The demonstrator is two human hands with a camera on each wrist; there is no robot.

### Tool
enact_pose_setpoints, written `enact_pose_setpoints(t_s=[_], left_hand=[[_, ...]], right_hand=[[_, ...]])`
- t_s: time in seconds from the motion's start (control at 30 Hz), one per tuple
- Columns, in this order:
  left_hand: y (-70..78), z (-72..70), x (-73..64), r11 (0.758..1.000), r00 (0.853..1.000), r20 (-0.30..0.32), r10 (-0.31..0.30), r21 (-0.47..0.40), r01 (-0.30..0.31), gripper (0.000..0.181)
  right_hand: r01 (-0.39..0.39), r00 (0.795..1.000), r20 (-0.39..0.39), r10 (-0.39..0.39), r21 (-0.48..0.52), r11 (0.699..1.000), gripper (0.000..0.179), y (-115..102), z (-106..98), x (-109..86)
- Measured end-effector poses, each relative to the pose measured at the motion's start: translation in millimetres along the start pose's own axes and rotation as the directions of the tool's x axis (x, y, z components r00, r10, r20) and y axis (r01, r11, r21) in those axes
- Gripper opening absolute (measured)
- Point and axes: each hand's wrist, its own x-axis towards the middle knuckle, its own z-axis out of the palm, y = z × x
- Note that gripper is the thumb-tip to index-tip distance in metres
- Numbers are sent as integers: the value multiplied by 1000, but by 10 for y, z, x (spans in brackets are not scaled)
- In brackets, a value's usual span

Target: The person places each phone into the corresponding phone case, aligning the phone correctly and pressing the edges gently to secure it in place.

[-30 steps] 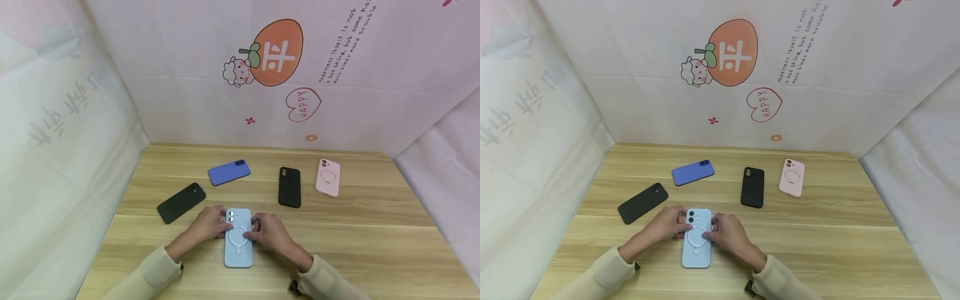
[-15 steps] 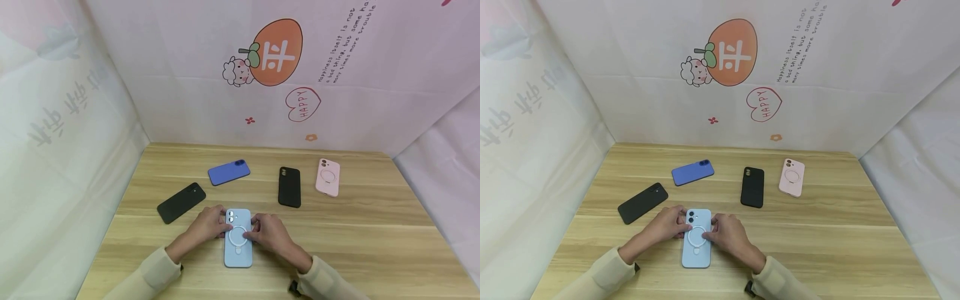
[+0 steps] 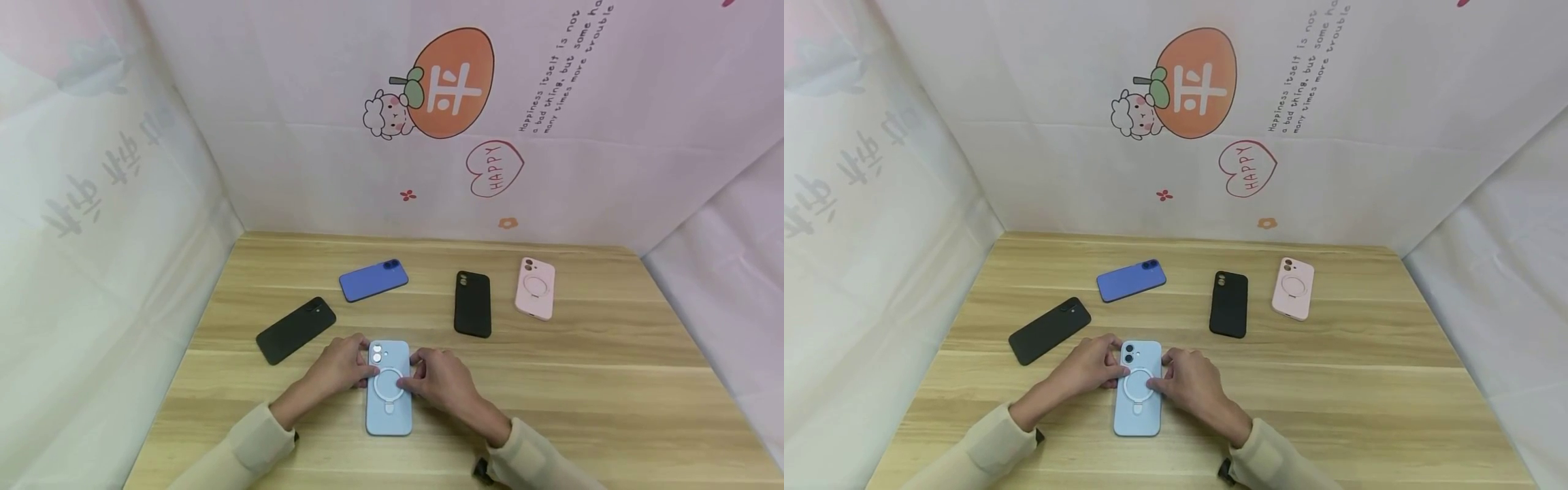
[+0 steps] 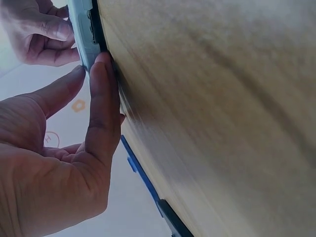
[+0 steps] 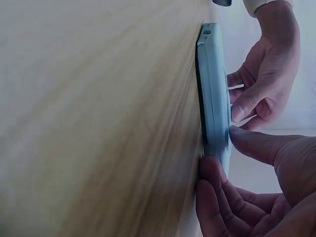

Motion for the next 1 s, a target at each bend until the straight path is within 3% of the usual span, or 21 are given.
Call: enact_pose_setpoints(t_s=[0.23,0.37,0.6,0.77,0.87,1.0], left_hand=[[16,-41,-10,1000,1000,-6,1,1,-1,46],[20,-117,-9,1000,997,-75,1,30,2,41],[-61,-419,-24,993,964,-262,50,119,-19,44],[-124,-664,-64,988,954,-299,33,153,14,57],[-206,-793,-75,979,949,-316,18,197,47,64],[-360,-906,-107,957,953,-303,-18,272,105,76]], right_hand=[[-63,998,-34,61,-56,996,40,26,-76,27],[-75,994,-90,66,-100,992,43,99,-200,81],[-80,977,-209,30,-232,969,63,371,-505,195],[-144,971,-226,78,-289,946,80,541,-694,267],[-150,966,-249,68,-330,932,85,632,-776,325],[-156,962,-265,62,-351,923,90,767,-836,390]])
